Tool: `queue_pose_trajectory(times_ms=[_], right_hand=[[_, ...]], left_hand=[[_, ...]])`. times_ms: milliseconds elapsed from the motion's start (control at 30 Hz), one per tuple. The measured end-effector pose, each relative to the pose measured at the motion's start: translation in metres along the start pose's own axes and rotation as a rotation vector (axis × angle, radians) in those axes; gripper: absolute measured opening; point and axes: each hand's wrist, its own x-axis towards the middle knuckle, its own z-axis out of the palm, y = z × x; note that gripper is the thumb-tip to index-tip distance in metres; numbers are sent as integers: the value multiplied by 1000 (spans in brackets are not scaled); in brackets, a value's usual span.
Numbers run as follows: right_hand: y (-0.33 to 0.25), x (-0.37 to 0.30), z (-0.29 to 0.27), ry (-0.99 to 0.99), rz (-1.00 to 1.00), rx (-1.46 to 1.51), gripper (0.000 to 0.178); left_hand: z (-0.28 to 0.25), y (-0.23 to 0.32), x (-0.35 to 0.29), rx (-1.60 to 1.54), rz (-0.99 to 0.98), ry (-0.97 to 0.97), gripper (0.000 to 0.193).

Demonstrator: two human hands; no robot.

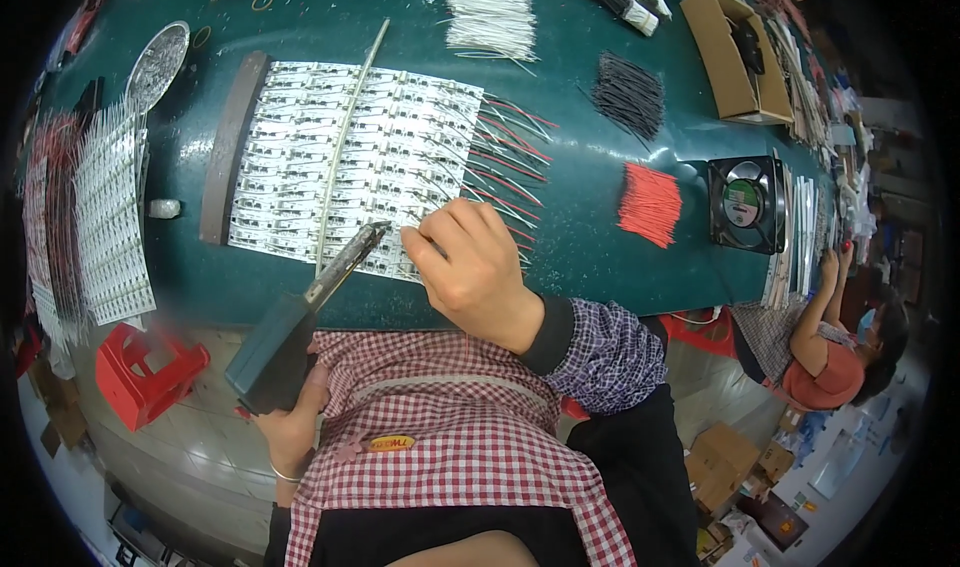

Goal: The person solders wires onto an LED circuit board panel with a soldering gun, moves a guide stick across the board, and slides heat-shrink tubing onto the wire leads by hand.

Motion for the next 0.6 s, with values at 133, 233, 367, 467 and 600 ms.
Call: queue_pose_trajectory(times_ms=[133,233,367,467,600], right_hand=[[-1,2,-1,-14,-1,1,28],[-1,2,-1,-19,-7,8,28],[0,2,-2,-32,-13,10,29],[-2,2,-2,-49,-13,7,23],[-2,3,-4,-47,-12,7,22]], left_hand=[[-1,-4,-1,25,27,-6,21],[-1,-5,-2,3,21,-4,22],[-2,-4,-2,-16,-8,-24,24],[-2,-5,-3,-33,-11,-20,23],[-3,-8,-3,-25,-31,-30,21]])
